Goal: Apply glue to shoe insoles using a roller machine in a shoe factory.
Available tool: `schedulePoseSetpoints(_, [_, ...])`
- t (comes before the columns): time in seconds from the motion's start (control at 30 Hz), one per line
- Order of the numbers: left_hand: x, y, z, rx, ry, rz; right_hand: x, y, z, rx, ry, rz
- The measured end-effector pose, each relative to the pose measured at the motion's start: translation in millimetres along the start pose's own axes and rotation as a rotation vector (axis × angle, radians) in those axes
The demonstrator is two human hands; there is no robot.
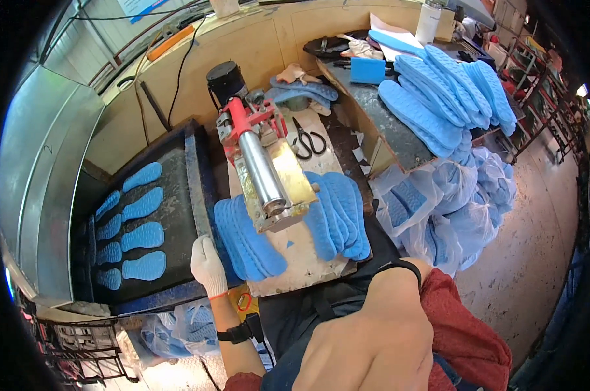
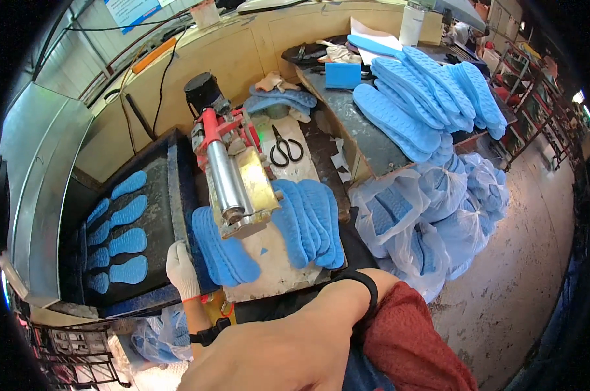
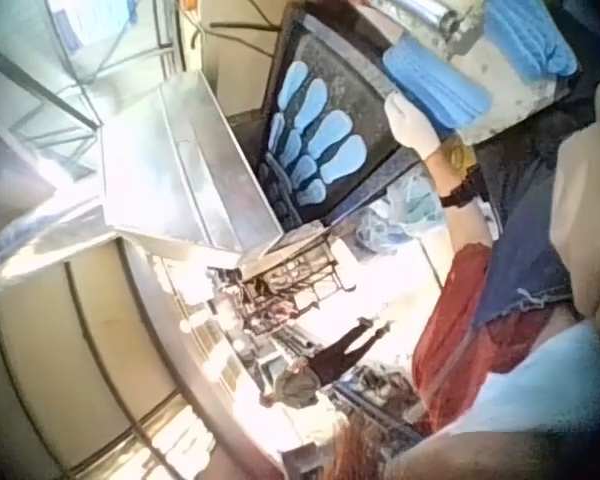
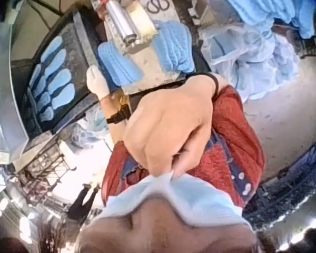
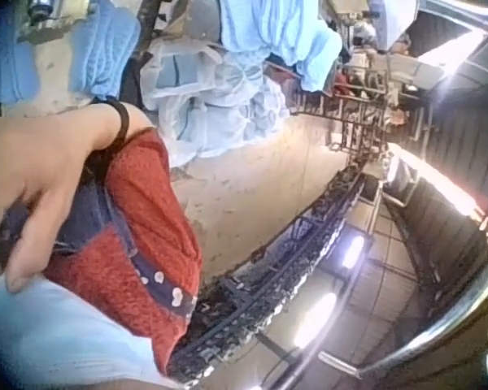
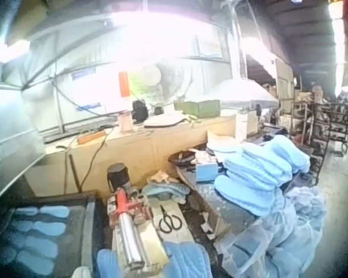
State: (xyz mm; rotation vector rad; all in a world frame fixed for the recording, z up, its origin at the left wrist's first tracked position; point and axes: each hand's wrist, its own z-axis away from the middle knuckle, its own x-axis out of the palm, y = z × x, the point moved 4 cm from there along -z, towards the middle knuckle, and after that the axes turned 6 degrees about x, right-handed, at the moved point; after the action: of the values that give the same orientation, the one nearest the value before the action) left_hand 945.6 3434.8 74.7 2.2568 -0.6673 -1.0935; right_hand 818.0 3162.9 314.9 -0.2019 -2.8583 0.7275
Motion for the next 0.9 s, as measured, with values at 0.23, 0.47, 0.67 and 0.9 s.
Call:
schedulePoseSetpoints(0.23, [-7,4,8,-0.060,-0.067,0.080,7,-10,16,0.017,-0.318,0.386])
schedulePoseSetpoints(0.47, [-1,-20,8,-0.190,-0.130,-0.027,7,-63,1,-0.428,0.467,0.129])
schedulePoseSetpoints(0.67, [12,-5,1,-0.106,-0.105,0.032,9,-63,2,-0.594,0.481,0.233])
schedulePoseSetpoints(0.9, [9,1,4,-0.151,-0.110,0.048,12,-54,-5,-0.762,0.514,0.280])
